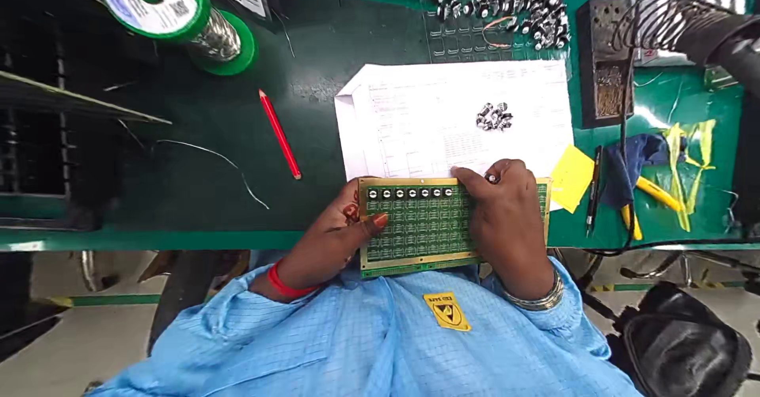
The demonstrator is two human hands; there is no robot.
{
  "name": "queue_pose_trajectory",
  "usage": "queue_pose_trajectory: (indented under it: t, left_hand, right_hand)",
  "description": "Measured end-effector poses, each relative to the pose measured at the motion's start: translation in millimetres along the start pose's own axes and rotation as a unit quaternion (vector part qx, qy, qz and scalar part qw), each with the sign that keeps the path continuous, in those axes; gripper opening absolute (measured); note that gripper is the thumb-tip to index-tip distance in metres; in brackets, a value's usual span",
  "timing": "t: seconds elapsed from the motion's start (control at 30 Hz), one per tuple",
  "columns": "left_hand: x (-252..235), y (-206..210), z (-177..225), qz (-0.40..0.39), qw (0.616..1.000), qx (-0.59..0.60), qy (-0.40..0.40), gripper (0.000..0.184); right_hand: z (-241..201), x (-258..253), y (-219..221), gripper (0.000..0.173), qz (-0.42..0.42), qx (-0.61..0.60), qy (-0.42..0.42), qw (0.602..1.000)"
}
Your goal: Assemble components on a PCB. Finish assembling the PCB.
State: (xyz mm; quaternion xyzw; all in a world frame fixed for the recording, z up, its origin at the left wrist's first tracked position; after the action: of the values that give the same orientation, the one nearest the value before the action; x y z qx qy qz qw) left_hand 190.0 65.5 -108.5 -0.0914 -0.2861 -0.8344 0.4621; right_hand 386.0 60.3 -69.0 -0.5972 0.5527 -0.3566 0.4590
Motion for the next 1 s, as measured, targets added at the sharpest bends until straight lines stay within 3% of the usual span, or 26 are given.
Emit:
queue_pose_trajectory:
  t: [0.23, 0.43, 0.7, 0.87, 1.0]
  left_hand:
    - [0.1, -0.1, -0.3, -0.007, 1.0, 0.005, 0.006, 0.04]
    - [10.3, -4.0, 8.2, 0.013, 0.999, 0.048, 0.006, 0.034]
    - [35.8, -33.4, 28.9, 0.065, 0.995, -0.003, 0.08, 0.03]
    - [47.1, -50.5, 23.6, 0.113, 0.991, -0.021, 0.063, 0.032]
    - [47.8, -54.3, 17.2, 0.126, 0.99, -0.026, 0.06, 0.032]
  right_hand:
    - [1.0, -0.9, 0.9, 0.046, -0.004, -0.008, 0.009, 1.0]
    - [9.3, 11.3, -32.1, 0.045, 0.109, -0.072, 0.0, 0.991]
    - [48.6, 42.1, -59.2, 0.026, 0.256, -0.122, 0.005, 0.959]
    - [57.5, 52.5, -40.1, 0.022, 0.245, -0.177, 0.017, 0.953]
    - [58.7, 51.6, -19.2, 0.03, 0.227, -0.202, 0.025, 0.952]
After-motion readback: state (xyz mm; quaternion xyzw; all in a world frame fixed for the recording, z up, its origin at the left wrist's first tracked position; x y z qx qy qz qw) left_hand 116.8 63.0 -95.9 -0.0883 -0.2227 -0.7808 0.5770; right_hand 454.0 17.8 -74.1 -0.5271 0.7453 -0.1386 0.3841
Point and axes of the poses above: each hand's wrist, its own x-axis away from the middle knuckle, its own y-axis out of the palm, z = x × y, the point moved 9 cm from there along -x, towards the middle knuckle, and after that the axes turned 8 degrees about -y, right-handed, at the moved point
